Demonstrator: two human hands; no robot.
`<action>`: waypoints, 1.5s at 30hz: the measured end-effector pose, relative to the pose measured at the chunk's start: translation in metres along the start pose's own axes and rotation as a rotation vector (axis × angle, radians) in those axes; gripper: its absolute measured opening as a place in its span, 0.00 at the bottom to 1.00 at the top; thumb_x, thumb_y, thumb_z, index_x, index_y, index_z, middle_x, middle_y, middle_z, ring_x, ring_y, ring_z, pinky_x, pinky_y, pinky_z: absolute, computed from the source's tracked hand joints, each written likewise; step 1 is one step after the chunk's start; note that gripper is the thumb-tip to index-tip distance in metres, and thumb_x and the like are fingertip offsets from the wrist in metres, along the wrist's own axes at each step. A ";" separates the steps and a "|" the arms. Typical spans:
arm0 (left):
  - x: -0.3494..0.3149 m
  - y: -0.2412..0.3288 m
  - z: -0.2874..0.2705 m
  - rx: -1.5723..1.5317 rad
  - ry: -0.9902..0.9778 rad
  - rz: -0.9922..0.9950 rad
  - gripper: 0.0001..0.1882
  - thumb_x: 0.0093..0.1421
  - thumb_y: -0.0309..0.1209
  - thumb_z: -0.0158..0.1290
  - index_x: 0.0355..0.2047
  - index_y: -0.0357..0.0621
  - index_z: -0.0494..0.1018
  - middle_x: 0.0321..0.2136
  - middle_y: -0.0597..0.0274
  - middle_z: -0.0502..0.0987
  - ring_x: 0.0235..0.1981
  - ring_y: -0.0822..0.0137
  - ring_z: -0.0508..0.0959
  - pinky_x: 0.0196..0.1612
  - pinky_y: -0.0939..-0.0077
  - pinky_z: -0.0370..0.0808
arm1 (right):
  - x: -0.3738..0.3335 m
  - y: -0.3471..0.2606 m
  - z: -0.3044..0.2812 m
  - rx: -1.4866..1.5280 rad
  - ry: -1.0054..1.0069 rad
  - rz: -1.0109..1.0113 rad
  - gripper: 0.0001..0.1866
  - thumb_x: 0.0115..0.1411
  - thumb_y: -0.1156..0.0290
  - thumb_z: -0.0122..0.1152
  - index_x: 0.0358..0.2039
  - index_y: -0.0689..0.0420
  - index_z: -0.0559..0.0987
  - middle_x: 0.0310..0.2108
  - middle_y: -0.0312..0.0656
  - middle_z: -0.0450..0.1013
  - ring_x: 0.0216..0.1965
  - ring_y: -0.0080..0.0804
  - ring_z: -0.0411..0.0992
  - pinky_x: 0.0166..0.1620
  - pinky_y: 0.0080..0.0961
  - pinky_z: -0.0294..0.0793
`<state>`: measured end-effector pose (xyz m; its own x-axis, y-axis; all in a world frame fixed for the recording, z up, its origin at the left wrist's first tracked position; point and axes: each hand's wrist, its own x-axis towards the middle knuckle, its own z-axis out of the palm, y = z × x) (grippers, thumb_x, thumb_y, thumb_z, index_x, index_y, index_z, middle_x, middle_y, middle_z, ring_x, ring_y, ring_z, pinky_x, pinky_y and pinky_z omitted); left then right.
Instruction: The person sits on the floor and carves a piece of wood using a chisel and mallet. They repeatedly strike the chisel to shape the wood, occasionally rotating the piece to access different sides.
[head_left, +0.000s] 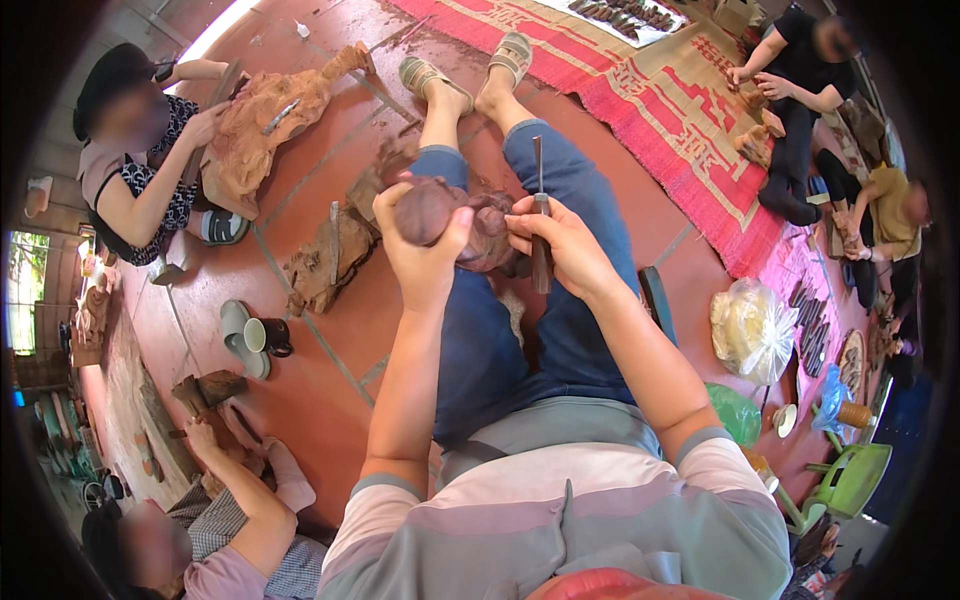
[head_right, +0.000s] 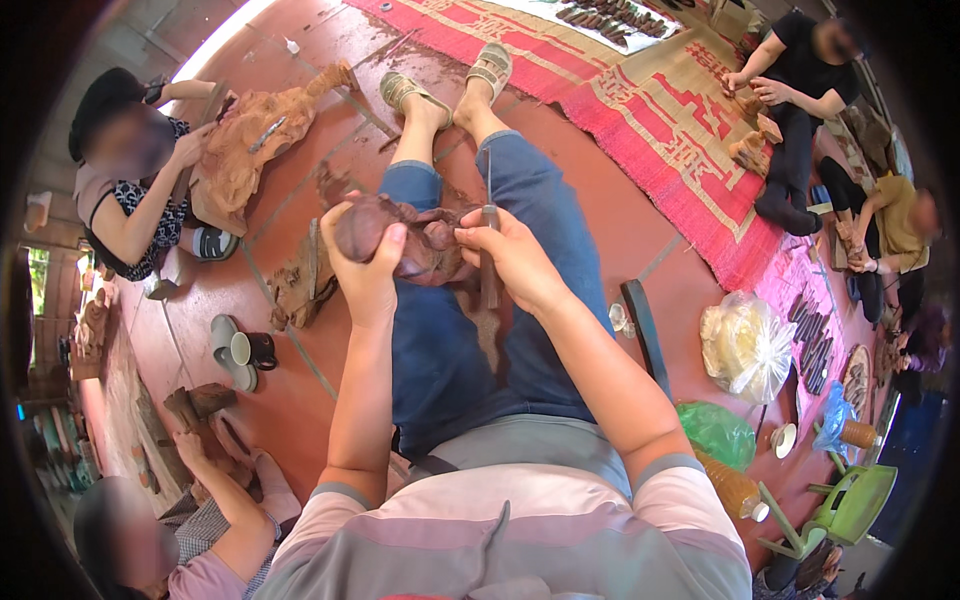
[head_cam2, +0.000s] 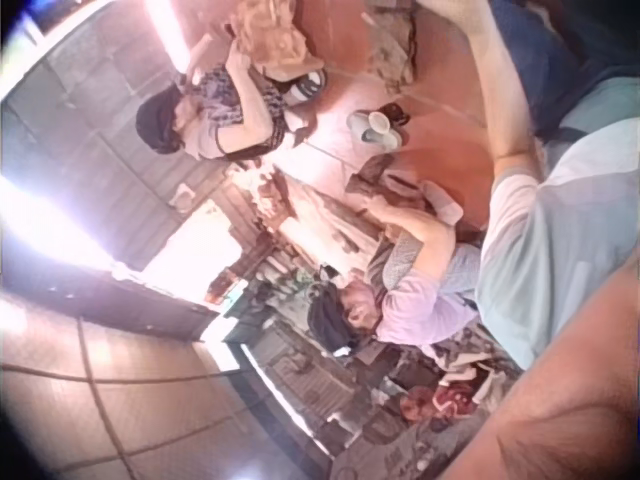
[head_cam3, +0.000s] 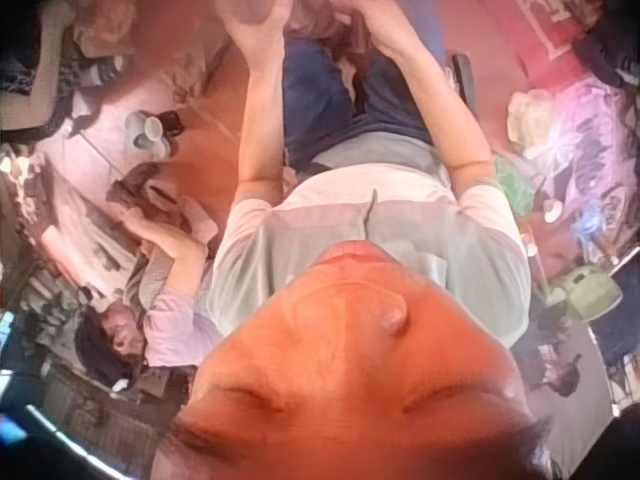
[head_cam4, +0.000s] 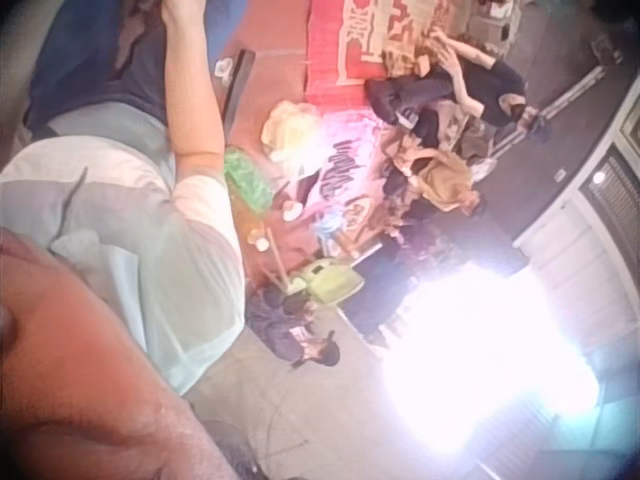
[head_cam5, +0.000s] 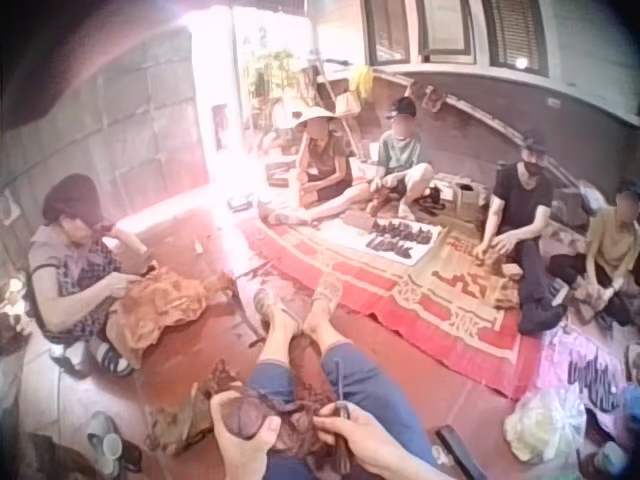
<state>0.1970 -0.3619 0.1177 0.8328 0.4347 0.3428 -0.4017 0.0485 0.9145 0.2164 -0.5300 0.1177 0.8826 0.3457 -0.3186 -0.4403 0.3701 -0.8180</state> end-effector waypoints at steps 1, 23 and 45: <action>-0.005 0.004 -0.003 -0.106 0.040 -0.053 0.31 0.44 0.25 0.65 0.46 0.41 0.61 0.50 0.56 0.64 0.49 0.65 0.70 0.54 0.68 0.67 | -0.002 0.000 0.002 -0.049 -0.019 -0.004 0.07 0.61 0.73 0.54 0.39 0.59 0.71 0.34 0.35 0.71 0.35 0.20 0.69 0.40 0.17 0.70; -0.063 -0.023 -0.088 -0.056 -0.290 0.005 0.31 0.42 0.28 0.65 0.47 0.47 0.66 0.63 0.45 0.55 0.64 0.55 0.57 0.63 0.59 0.56 | -0.059 0.065 0.017 -0.395 0.050 -0.130 0.07 0.63 0.72 0.52 0.39 0.59 0.70 0.34 0.34 0.68 0.37 0.21 0.66 0.45 0.20 0.66; -0.119 0.044 0.033 0.682 -0.861 0.499 0.32 0.55 0.31 0.49 0.62 0.59 0.60 0.51 0.48 0.70 0.52 0.51 0.71 0.56 0.46 0.62 | -0.114 -0.021 -0.041 -0.728 -0.180 0.425 0.15 0.66 0.65 0.43 0.45 0.61 0.73 0.30 0.39 0.72 0.23 0.24 0.70 0.19 0.17 0.66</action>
<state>0.0934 -0.4413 0.1244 0.7287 -0.4841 0.4844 -0.6839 -0.5518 0.4773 0.1320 -0.6125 0.1509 0.6003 0.4839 -0.6368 -0.4578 -0.4450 -0.7697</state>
